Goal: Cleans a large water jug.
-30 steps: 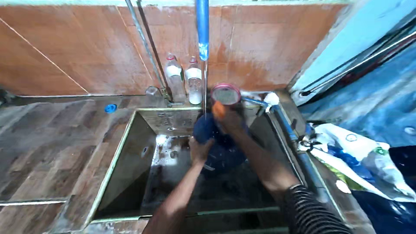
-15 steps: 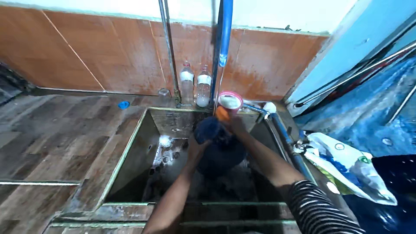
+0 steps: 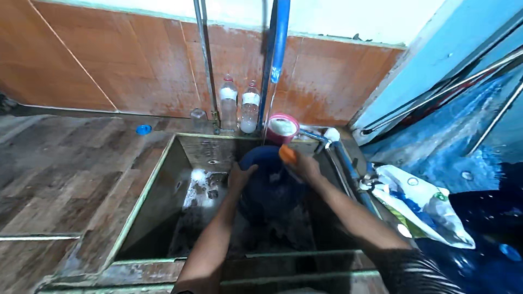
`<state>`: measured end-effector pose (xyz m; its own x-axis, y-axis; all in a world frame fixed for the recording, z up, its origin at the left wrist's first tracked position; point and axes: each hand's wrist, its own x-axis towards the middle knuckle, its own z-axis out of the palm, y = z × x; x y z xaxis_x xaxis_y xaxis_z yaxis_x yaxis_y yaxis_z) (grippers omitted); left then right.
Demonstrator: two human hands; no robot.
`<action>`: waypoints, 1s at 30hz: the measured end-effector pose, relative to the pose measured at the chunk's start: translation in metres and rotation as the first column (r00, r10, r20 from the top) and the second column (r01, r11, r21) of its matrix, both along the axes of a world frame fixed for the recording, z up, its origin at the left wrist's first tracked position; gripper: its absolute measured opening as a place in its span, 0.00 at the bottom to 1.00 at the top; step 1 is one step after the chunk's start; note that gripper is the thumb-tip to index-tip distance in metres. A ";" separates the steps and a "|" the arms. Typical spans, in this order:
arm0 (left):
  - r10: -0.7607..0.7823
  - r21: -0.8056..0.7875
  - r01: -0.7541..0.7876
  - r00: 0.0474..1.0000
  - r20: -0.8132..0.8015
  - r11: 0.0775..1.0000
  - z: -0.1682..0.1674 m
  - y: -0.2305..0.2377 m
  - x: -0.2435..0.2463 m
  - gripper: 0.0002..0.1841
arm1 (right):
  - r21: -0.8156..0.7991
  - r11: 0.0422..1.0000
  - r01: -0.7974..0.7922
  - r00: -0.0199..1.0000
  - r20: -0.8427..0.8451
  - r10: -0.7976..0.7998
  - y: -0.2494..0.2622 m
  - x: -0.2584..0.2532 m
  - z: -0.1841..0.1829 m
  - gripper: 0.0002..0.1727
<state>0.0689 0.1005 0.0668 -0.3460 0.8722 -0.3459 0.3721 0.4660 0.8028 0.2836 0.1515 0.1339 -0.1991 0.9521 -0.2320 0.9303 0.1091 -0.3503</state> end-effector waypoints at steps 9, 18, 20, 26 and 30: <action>-0.037 0.018 0.038 0.998 -0.054 0.999 -0.002 -0.015 0.017 0.56 | 0.070 0.997 0.019 0.996 -0.089 -0.012 0.033 -0.037 -0.016 0.38; -0.013 0.098 0.012 1.000 0.004 0.995 -0.011 -0.038 0.025 0.59 | 0.106 0.994 -0.027 0.997 -0.066 0.034 0.034 -0.059 -0.004 0.35; -0.050 0.093 0.048 0.999 0.017 0.995 -0.005 -0.037 0.038 0.62 | 0.125 0.975 -0.185 0.982 -0.018 0.188 0.012 -0.073 -0.002 0.36; -0.247 -0.050 0.243 0.962 -0.118 0.969 0.018 -0.006 0.014 0.48 | 0.075 0.995 -0.065 0.982 -0.174 0.077 0.012 -0.044 -0.013 0.37; -0.099 -0.157 0.038 0.909 -0.404 0.987 0.019 0.018 0.002 0.37 | -0.114 0.973 -0.200 0.978 -0.088 0.191 -0.067 0.003 -0.007 0.39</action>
